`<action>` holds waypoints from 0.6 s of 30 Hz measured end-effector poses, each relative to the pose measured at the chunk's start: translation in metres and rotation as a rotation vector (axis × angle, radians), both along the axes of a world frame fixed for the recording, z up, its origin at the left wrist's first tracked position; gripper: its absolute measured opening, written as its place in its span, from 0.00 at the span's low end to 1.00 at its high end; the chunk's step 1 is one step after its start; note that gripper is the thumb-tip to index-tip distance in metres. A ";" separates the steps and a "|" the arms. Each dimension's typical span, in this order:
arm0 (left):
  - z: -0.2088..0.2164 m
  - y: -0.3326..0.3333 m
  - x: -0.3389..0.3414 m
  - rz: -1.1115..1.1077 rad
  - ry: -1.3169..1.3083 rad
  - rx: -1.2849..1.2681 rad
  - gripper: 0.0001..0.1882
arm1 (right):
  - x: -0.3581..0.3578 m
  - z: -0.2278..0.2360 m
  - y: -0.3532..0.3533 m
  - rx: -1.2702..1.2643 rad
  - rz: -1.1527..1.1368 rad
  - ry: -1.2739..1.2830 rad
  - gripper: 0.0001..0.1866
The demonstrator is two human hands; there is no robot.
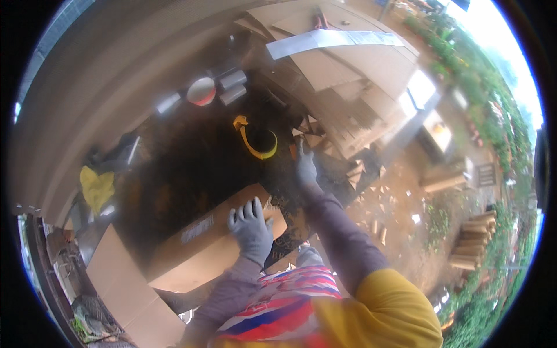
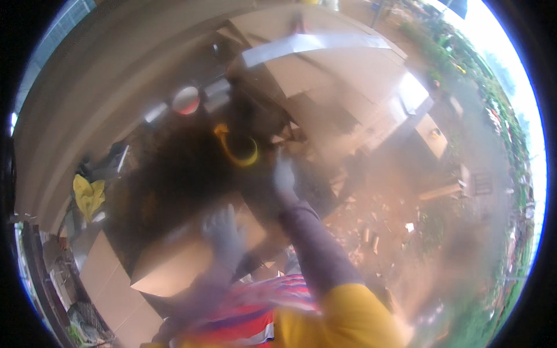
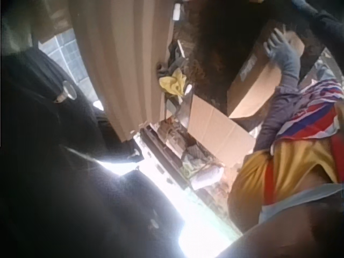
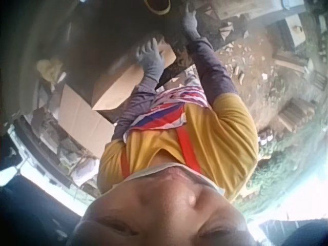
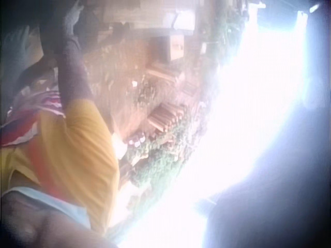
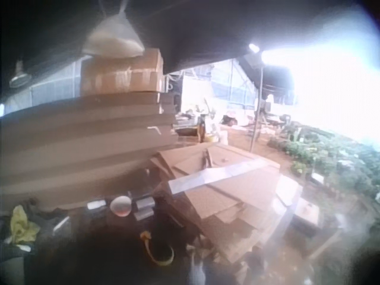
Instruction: The person repeatedly folds cardboard sheets into boxes, seals them with packing tape, and affixes shipping labels. They handle multiple boxes one at a time, using a tape dispenser and a box cutter to trim tape and open flaps.
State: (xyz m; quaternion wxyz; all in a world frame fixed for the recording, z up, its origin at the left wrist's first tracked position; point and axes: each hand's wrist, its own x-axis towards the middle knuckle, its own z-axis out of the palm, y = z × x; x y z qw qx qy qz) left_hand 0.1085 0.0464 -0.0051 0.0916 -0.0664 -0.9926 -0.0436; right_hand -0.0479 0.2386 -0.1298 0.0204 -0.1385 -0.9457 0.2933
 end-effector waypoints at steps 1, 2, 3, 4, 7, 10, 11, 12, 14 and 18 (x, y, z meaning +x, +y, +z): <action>-0.002 0.003 0.003 0.030 -0.006 -0.010 0.37 | -0.027 0.001 0.000 0.021 0.012 -0.043 0.35; -0.004 0.006 0.005 0.043 0.030 0.023 0.38 | -0.052 0.003 0.000 0.044 0.029 -0.044 0.33; -0.005 0.009 0.007 0.065 0.061 0.012 0.38 | -0.070 0.006 0.000 0.048 0.080 0.005 0.31; -0.005 0.012 0.009 0.101 0.074 0.011 0.39 | -0.082 0.008 0.005 0.090 0.061 -0.107 0.29; -0.003 0.019 0.007 0.156 0.092 0.020 0.37 | -0.057 0.017 0.038 0.435 0.307 -0.320 0.23; -0.003 0.016 -0.008 0.099 0.247 -0.002 0.35 | 0.068 0.033 0.103 0.026 0.091 -0.467 0.20; -0.004 0.014 -0.015 0.133 0.192 0.020 0.36 | 0.116 0.041 0.130 0.070 0.090 -0.494 0.17; -0.006 0.012 -0.023 0.155 0.173 0.037 0.36 | 0.164 0.051 0.153 0.184 0.128 -0.502 0.14; -0.013 0.009 -0.033 0.224 0.215 0.028 0.36 | 0.228 0.066 0.192 0.217 -0.099 -0.477 0.27; -0.024 0.014 -0.045 0.331 0.308 0.008 0.27 | 0.223 0.075 0.188 0.132 0.045 -0.245 0.35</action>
